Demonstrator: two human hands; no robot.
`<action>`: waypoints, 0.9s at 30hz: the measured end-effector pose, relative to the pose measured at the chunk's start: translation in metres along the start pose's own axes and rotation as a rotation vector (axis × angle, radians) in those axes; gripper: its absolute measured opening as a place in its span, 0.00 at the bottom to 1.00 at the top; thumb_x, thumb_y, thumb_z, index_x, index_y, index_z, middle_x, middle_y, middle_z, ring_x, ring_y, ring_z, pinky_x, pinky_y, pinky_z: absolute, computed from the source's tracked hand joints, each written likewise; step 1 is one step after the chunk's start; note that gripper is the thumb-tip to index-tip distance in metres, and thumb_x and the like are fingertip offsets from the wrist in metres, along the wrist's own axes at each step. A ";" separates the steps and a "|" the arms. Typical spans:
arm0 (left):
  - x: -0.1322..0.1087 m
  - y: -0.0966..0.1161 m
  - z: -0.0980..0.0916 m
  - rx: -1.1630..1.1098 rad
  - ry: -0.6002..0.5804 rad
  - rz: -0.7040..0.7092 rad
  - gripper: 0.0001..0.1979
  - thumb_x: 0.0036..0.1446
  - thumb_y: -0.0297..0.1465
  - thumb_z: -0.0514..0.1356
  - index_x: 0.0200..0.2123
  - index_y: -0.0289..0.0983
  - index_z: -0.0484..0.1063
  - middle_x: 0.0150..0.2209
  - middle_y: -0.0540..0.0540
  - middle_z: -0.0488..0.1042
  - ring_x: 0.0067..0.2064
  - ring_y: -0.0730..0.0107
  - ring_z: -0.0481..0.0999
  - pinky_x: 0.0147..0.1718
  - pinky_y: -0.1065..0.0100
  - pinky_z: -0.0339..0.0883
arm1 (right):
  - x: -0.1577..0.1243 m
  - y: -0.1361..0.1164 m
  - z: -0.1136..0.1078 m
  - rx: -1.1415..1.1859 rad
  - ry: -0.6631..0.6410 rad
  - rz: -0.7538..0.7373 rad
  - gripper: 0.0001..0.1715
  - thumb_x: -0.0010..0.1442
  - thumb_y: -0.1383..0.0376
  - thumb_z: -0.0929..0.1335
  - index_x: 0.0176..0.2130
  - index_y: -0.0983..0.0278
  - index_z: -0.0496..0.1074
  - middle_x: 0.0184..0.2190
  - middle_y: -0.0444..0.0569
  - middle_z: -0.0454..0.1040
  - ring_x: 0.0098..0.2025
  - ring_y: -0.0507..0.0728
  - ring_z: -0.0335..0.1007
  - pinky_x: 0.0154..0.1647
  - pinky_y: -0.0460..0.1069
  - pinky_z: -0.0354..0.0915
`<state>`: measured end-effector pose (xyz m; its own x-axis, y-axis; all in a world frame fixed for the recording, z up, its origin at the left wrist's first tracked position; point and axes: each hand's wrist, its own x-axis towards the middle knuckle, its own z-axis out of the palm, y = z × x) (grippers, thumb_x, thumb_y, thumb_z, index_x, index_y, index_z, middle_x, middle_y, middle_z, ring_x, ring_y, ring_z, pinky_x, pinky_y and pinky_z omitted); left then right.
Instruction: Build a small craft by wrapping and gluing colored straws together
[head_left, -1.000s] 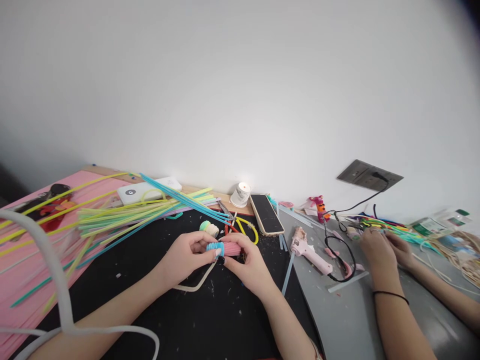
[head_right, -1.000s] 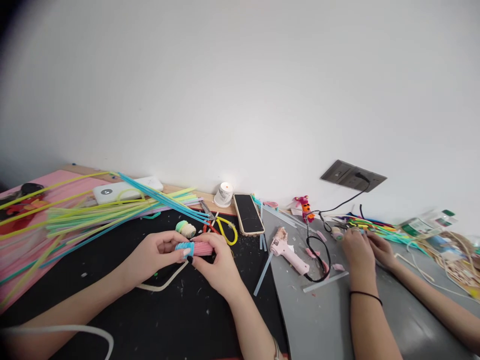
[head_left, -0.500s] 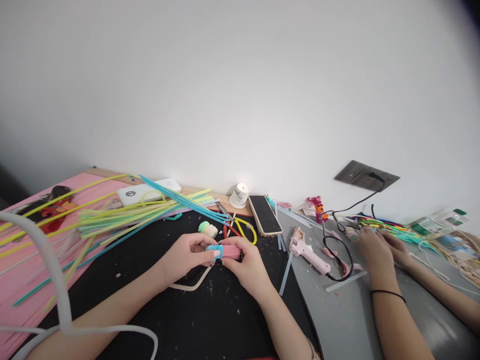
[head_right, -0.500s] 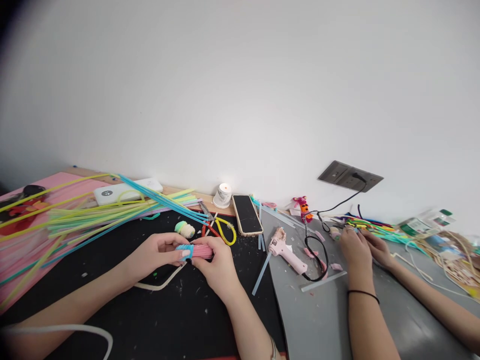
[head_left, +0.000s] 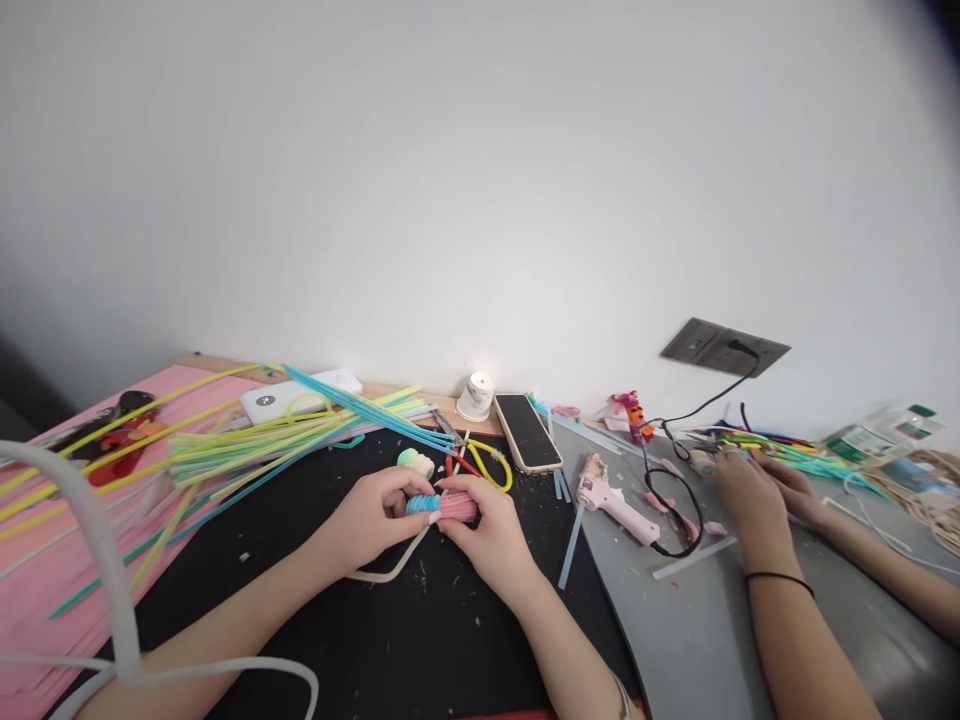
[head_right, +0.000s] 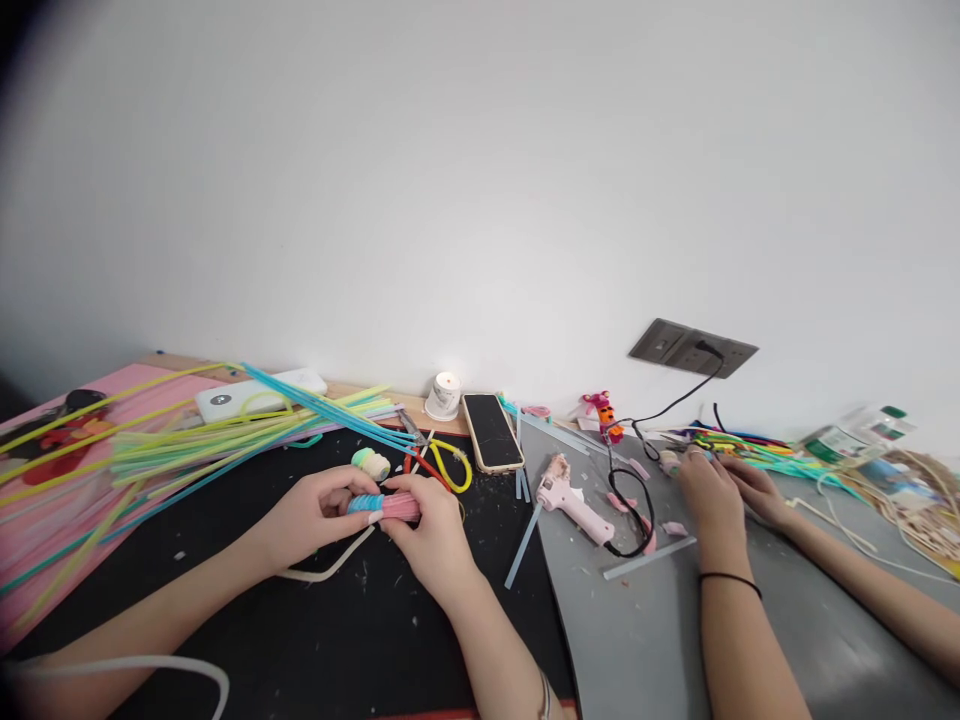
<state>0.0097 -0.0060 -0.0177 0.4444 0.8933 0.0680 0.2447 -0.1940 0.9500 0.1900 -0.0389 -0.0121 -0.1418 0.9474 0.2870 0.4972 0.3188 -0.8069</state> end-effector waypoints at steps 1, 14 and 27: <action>0.000 0.000 -0.001 0.006 -0.001 0.002 0.09 0.49 0.33 0.62 0.33 0.33 0.72 0.24 0.52 0.67 0.24 0.74 0.63 0.23 0.71 0.55 | 0.000 0.000 0.000 0.006 0.001 0.003 0.22 0.47 0.75 0.71 0.43 0.62 0.74 0.41 0.48 0.78 0.43 0.58 0.73 0.46 0.52 0.65; -0.003 0.005 -0.005 -0.041 -0.034 -0.066 0.12 0.51 0.37 0.63 0.35 0.36 0.74 0.20 0.54 0.68 0.21 0.72 0.67 0.22 0.72 0.60 | 0.001 0.000 -0.002 0.063 -0.041 0.006 0.22 0.48 0.74 0.70 0.44 0.61 0.72 0.42 0.47 0.76 0.44 0.57 0.72 0.48 0.51 0.65; -0.001 0.005 -0.005 -0.118 -0.041 -0.103 0.13 0.52 0.37 0.64 0.36 0.34 0.73 0.23 0.53 0.71 0.21 0.73 0.69 0.24 0.71 0.64 | 0.000 0.002 -0.004 0.240 -0.057 0.074 0.27 0.46 0.75 0.68 0.47 0.62 0.70 0.43 0.48 0.74 0.41 0.56 0.71 0.43 0.50 0.66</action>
<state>0.0061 -0.0061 -0.0114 0.4578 0.8881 -0.0416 0.1889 -0.0514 0.9806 0.1946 -0.0381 -0.0115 -0.1641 0.9663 0.1983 0.2916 0.2396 -0.9260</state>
